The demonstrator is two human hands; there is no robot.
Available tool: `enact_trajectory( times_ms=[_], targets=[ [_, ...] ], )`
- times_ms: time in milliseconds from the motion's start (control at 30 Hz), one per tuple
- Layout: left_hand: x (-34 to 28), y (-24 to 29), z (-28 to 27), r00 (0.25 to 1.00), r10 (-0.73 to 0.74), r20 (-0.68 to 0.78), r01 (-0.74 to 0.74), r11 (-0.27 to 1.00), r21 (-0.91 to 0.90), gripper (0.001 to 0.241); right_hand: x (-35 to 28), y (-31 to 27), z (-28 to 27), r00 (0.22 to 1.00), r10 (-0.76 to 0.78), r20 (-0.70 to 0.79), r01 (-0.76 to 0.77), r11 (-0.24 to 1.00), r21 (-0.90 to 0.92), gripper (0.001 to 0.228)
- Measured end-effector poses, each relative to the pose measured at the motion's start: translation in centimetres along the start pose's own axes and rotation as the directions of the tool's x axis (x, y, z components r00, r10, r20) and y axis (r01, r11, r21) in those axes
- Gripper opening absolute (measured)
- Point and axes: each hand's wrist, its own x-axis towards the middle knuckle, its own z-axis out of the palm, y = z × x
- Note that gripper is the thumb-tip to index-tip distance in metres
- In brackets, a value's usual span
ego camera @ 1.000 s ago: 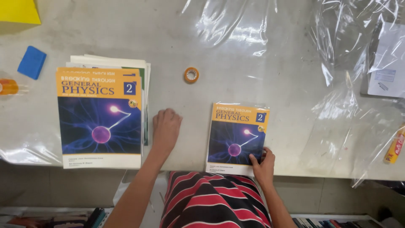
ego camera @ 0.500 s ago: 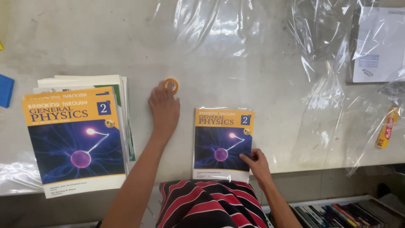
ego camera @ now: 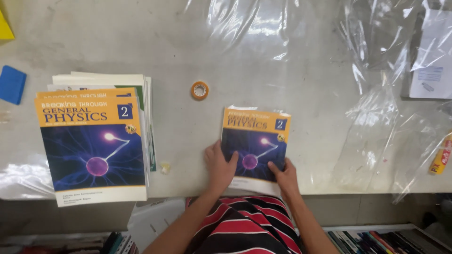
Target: The person is wrapping physics textbooks with clear plastic film and tape in a library.
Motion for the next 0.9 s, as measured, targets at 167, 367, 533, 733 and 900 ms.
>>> enact_trajectory(
  times_ms=[167,367,533,733,900],
  targets=[
    [6.7,3.6,0.4,0.991,0.134,0.015,-0.134,0.99,0.048,0.082,5.7,-4.8,0.5,0.994,-0.114,0.004,0.113,0.992,0.051,0.035],
    [15.1,8.3,1.0,0.948,0.314,0.048,-0.318,0.94,0.122,0.101,14.2,-15.1,2.0,0.957,-0.291,0.021,0.292,0.954,-0.062,0.035],
    [20.4,11.4,0.8,0.948,0.304,0.097,-0.317,0.928,0.194,0.105,19.2,-21.1,4.0,0.911,-0.411,-0.031,0.404,0.905,-0.134,0.051],
    [24.2,12.8,1.6,0.939,0.344,0.028,-0.338,0.9,0.276,0.103,22.9,-24.5,4.1,0.776,-0.63,0.003,0.531,0.652,-0.541,0.05],
    [24.8,14.2,2.0,0.959,0.28,0.037,-0.277,0.908,0.314,0.102,24.4,-25.4,3.3,0.698,-0.714,0.056,0.617,0.56,-0.553,0.058]
  ],
)
